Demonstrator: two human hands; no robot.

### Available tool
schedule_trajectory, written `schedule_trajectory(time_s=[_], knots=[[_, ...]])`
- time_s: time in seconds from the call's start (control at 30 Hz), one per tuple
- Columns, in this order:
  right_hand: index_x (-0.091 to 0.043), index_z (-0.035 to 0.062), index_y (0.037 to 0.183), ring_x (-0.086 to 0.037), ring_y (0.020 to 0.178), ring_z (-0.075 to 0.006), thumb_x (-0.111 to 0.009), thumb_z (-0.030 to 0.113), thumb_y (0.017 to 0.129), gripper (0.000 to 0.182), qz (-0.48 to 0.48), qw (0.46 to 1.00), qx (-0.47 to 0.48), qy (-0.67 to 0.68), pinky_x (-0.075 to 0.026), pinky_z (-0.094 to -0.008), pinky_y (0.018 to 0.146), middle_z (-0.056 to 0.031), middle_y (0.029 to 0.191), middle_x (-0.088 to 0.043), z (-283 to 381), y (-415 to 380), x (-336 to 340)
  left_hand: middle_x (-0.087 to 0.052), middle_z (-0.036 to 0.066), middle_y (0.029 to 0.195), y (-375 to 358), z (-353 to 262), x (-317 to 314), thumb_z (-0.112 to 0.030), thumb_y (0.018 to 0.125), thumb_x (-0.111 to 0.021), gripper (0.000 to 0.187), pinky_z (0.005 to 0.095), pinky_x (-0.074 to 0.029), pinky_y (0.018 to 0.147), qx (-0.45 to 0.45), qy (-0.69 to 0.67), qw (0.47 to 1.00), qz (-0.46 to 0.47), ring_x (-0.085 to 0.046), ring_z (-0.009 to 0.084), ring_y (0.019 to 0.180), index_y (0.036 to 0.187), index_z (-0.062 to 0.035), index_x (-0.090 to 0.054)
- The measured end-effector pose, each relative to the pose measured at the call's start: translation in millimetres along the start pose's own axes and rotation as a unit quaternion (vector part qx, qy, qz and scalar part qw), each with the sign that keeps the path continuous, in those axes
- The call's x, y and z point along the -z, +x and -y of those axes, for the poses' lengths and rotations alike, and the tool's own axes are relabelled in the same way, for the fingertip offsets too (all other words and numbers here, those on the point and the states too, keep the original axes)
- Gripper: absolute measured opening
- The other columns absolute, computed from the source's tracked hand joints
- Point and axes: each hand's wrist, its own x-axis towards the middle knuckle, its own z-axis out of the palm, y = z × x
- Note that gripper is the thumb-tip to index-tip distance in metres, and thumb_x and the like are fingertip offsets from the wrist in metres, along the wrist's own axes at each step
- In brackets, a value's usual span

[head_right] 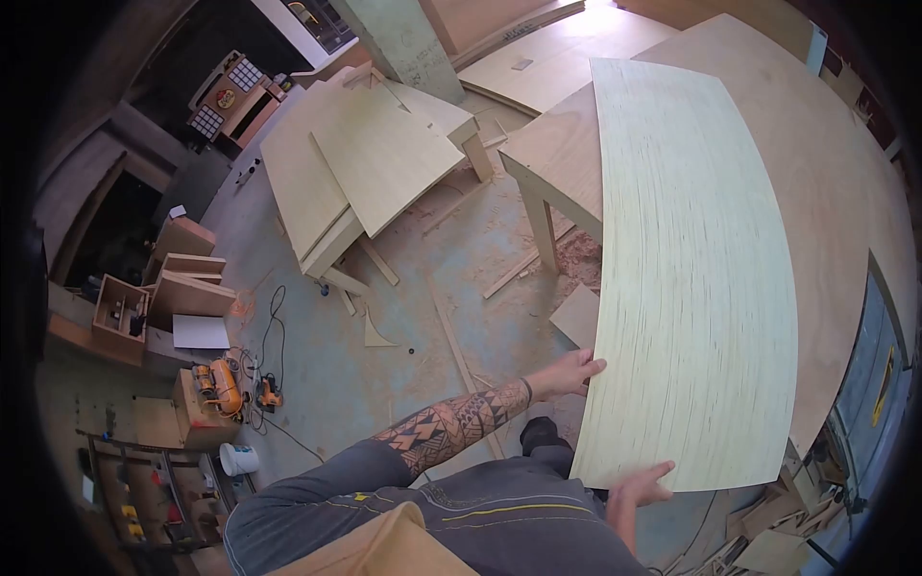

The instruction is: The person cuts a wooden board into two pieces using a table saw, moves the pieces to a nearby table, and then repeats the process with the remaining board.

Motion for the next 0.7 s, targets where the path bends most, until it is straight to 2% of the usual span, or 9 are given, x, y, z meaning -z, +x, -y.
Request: schedule_trajectory(time_s=[0.27, 0.33, 0.37, 0.4, 0.47, 0.5, 0.57, 0.63, 0.7], knots=[[-0.031, -0.0169, 0.145, -0.058, 0.122, -0.0464, -0.053, 0.066, 0.096, 0.099, -0.111, 0.992, 0.025, -0.058, -0.049, -0.0486, 0.102, -0.0374, 0.139, -0.049, -7.2, -5.5, 3.6, -0.051, 0.009, 0.143, -34.5, -9.7, 0.0, -0.031, 0.109, -0.048, 0.047, 0.0465, -0.051, 0.104, 0.049, -0.027, 0.998, 0.036, -0.053, 0.0214, 0.13, 0.146, -0.0053, -0.036], [-0.033, -0.017, 0.146, -0.058, 0.121, -0.0475, -0.052, 0.066, 0.096, 0.099, -0.144, 0.981, 0.05, -0.116, -0.049, -0.0477, 0.102, -0.0367, 0.14, -0.05, -14.4, 7.3, 21.6, -0.049, 0.009, 0.145, -40.0, 15.7, 3.1, -0.03, 0.108, -0.049, 0.049, 0.0459, -0.051, 0.104, 0.052, -0.055, 0.992, 0.104, -0.052, 0.0215, 0.132, 0.148, -0.0054, -0.034], [-0.033, -0.017, 0.147, -0.058, 0.123, -0.0482, -0.051, 0.068, 0.096, 0.101, -0.145, 0.977, 0.059, -0.148, -0.048, -0.0471, 0.104, -0.0366, 0.142, -0.049, -15.9, 16.1, 30.1, -0.058, 0.008, 0.13, -44.6, 33.4, 2.7, -0.028, 0.106, -0.053, 0.044, 0.0394, -0.057, 0.093, 0.038, -0.006, 0.993, 0.109, -0.063, 0.0205, 0.115, 0.141, -0.003, -0.04], [-0.039, -0.0171, 0.142, -0.061, 0.118, -0.0459, -0.055, 0.063, 0.096, 0.094, -0.15, 0.97, 0.097, -0.163, -0.05, -0.0464, 0.101, -0.0348, 0.136, -0.054, 4.5, -5.4, 41.4, -0.057, 0.009, 0.135, -52.9, 49.3, 0.4, -0.029, 0.105, -0.057, 0.045, 0.0354, -0.056, 0.088, 0.074, -0.047, 0.988, 0.129, -0.063, 0.0193, 0.116, 0.141, -0.0046, -0.043], [-0.046, -0.0169, 0.137, -0.065, 0.112, -0.043, -0.058, 0.058, 0.097, 0.086, -0.166, 0.954, 0.166, -0.185, -0.053, -0.0455, 0.096, -0.0326, 0.129, -0.06, 30.3, -42.0, 54.2, -0.051, 0.015, 0.146, -49.4, 91.3, 23.6, -0.04, 0.103, -0.059, 0.054, 0.0389, -0.052, 0.096, 0.177, -0.021, 0.932, 0.316, -0.058, 0.0226, 0.126, 0.143, -0.0072, -0.045], [-0.046, -0.0168, 0.137, -0.065, 0.112, -0.0425, -0.059, 0.057, 0.097, 0.085, -0.172, 0.949, 0.187, -0.19, -0.053, -0.0453, 0.096, -0.0322, 0.128, -0.061, 35.9, -47.6, 58.1, -0.051, 0.015, 0.146, -56.5, 82.1, 35.0, -0.04, 0.103, -0.059, 0.054, 0.0389, -0.052, 0.096, 0.168, -0.024, 0.934, 0.315, -0.058, 0.0226, 0.126, 0.143, -0.0072, -0.045], [-0.047, -0.0164, 0.136, -0.065, 0.11, -0.0414, -0.059, 0.056, 0.098, 0.083, -0.18, 0.937, 0.228, -0.192, -0.053, -0.0449, 0.094, -0.0314, 0.126, -0.061, 46.1, -58.9, 56.5, -0.048, 0.016, 0.15, -62.3, 54.4, 66.9, -0.054, 0.101, -0.058, 0.064, 0.0433, -0.046, 0.103, 0.249, -0.044, 0.939, 0.234, -0.052, 0.0248, 0.132, 0.146, -0.011, -0.045], [-0.049, -0.016, 0.134, -0.065, 0.108, -0.0404, -0.06, 0.055, 0.098, 0.08, -0.176, 0.932, 0.256, -0.186, -0.053, -0.0445, 0.093, -0.0305, 0.125, -0.062, 52.5, -69.1, 45.1, -0.049, 0.013, 0.148, -66.5, -9.3, 91.8, -0.064, 0.098, -0.055, 0.073, 0.0465, -0.041, 0.108, 0.116, -0.191, 0.972, 0.069, -0.05, 0.0255, 0.133, 0.148, -0.0124, -0.045], [-0.05, -0.0157, 0.133, -0.065, 0.106, -0.0393, -0.06, 0.053, 0.098, 0.078, -0.169, 0.929, 0.278, -0.177, -0.053, -0.0441, 0.092, -0.0297, 0.123, -0.063, 57.9, -82.1, 28.3, -0.054, 0.008, 0.144, -52.4, -50.7, 137.9, -0.056, 0.1, -0.059, 0.065, 0.0442, -0.042, 0.107, 0.096, -0.267, 0.958, 0.027, -0.053, 0.0226, 0.128, 0.147, -0.0126, -0.047]])
